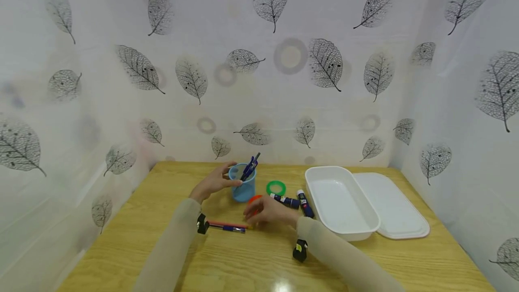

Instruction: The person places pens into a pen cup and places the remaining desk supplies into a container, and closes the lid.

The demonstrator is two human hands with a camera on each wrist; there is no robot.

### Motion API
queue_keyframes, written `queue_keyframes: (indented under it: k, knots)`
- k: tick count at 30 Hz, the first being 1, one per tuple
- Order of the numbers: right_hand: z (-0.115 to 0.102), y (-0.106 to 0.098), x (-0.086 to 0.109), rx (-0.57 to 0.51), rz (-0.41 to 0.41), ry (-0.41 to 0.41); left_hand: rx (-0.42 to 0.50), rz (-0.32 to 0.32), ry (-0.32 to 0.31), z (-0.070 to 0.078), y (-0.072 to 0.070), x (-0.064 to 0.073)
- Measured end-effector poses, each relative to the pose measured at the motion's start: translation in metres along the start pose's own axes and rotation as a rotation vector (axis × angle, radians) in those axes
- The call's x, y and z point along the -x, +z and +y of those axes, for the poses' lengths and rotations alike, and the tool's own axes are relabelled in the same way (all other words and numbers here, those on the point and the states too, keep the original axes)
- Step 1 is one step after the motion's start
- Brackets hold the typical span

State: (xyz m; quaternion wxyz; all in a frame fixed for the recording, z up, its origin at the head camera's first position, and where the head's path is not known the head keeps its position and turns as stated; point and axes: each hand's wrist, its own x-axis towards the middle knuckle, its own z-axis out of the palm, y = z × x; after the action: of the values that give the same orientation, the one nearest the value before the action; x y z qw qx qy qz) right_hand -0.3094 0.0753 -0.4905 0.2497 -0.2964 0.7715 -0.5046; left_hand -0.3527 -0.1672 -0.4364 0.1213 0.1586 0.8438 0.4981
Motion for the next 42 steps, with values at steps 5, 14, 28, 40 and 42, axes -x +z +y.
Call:
queue_keyframes:
  k: [5, 14, 28, 40, 42]
  knots:
    - [-0.003, 0.003, 0.002, 0.058, 0.005, -0.010, 0.003, -0.001, 0.007, -0.001, 0.000, -0.001]
    - [-0.005, 0.010, 0.005, 0.094, 0.028, 0.015, 0.048, 0.000, -0.010, -0.002, 0.000, 0.000]
    - [-0.014, 0.014, 0.010, 0.285, 0.077, -0.019, 0.066, -0.014, -0.001, 0.000, 0.001, 0.000]
    - [-0.021, 0.007, 0.025, 0.300, 0.112, -0.032, 0.073, -0.012, -0.002, 0.000, 0.001, 0.001]
    - [-0.021, 0.006, 0.027, 0.303, 0.108, -0.011, 0.076, -0.012, -0.004, 0.001, 0.001, 0.000]
